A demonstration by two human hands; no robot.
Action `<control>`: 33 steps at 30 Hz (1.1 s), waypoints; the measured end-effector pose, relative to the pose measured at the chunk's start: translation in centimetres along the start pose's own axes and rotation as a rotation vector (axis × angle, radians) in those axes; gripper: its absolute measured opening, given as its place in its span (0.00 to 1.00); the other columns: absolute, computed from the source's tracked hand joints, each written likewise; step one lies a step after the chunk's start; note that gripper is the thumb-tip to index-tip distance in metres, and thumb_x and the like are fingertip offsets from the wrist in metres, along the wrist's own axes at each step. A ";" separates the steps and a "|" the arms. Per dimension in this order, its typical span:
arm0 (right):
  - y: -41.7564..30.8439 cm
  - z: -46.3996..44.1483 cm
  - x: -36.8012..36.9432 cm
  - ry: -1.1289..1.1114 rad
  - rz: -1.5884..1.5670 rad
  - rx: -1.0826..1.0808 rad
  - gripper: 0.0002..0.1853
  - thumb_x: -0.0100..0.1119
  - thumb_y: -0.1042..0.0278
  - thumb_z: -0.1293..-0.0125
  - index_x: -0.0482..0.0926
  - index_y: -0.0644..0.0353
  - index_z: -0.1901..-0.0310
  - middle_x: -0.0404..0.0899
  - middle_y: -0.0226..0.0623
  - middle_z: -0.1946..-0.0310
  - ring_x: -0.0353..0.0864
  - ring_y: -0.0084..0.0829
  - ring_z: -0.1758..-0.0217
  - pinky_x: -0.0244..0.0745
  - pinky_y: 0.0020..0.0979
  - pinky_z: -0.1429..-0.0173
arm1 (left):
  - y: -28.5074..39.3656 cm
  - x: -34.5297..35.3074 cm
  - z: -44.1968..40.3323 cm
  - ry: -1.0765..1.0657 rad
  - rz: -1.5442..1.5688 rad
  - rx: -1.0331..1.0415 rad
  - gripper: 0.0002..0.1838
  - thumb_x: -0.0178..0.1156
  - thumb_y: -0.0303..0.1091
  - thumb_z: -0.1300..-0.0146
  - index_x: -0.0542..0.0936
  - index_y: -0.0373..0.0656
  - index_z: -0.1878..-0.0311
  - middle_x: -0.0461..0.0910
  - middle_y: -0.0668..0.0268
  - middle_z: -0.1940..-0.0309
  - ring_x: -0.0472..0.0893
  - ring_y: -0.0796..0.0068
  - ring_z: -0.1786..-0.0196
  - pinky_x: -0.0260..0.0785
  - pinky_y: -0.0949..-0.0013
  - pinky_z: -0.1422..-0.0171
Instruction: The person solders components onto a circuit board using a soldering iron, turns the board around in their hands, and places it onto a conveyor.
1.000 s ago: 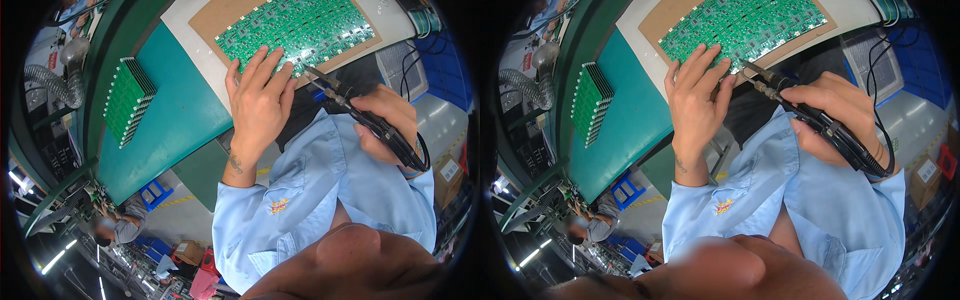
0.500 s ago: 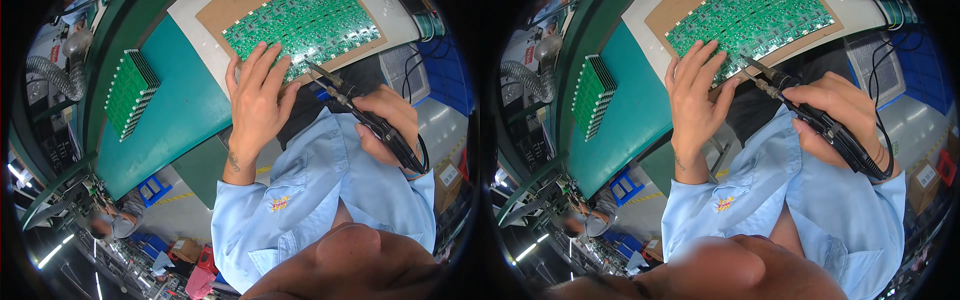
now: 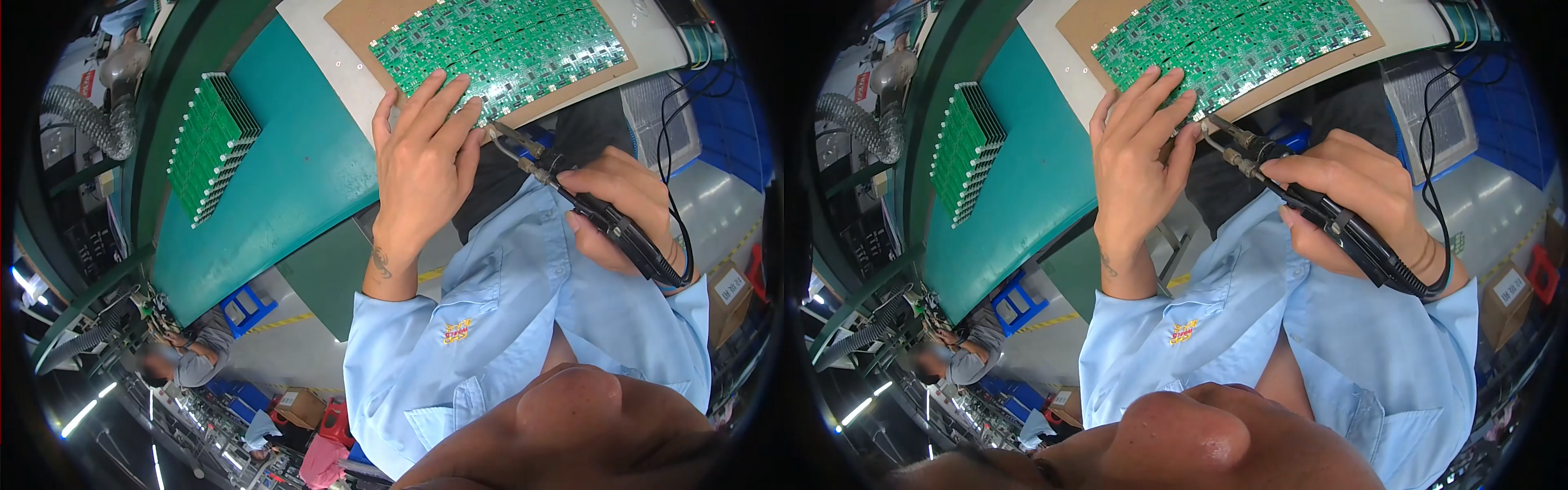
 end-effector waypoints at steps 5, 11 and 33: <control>0.1 -0.1 0.1 0.025 -0.006 0.006 0.22 0.73 0.78 0.47 0.89 0.68 0.47 0.85 0.39 0.68 0.78 0.35 0.70 0.76 0.31 0.61 | 0.0 0.0 0.0 0.002 0.018 -0.028 0.15 0.75 0.28 0.37 0.93 0.46 0.46 0.88 0.67 0.34 0.81 0.62 0.23 0.59 0.43 0.14; 0.1 0.0 0.2 -0.017 -0.006 0.006 0.21 0.72 0.75 0.42 0.87 0.72 0.47 0.87 0.44 0.65 0.80 0.39 0.67 0.77 0.34 0.58 | -0.1 0.0 -0.1 0.010 0.029 -0.031 0.14 0.75 0.27 0.37 0.93 0.46 0.47 0.89 0.68 0.35 0.81 0.62 0.23 0.59 0.44 0.15; 0.0 -0.3 0.0 -0.001 -0.007 -0.003 0.23 0.74 0.77 0.47 0.89 0.69 0.46 0.85 0.39 0.68 0.77 0.34 0.71 0.75 0.31 0.61 | 0.0 -0.1 -0.1 -0.018 0.024 -0.054 0.14 0.75 0.27 0.37 0.93 0.46 0.47 0.89 0.68 0.35 0.81 0.63 0.23 0.60 0.45 0.16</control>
Point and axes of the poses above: each hand's wrist, its own z-axis away from the middle knuckle, its own x-axis out of the palm, y = z × x, the point moved 7 cm from there along -z, towards the middle knuckle
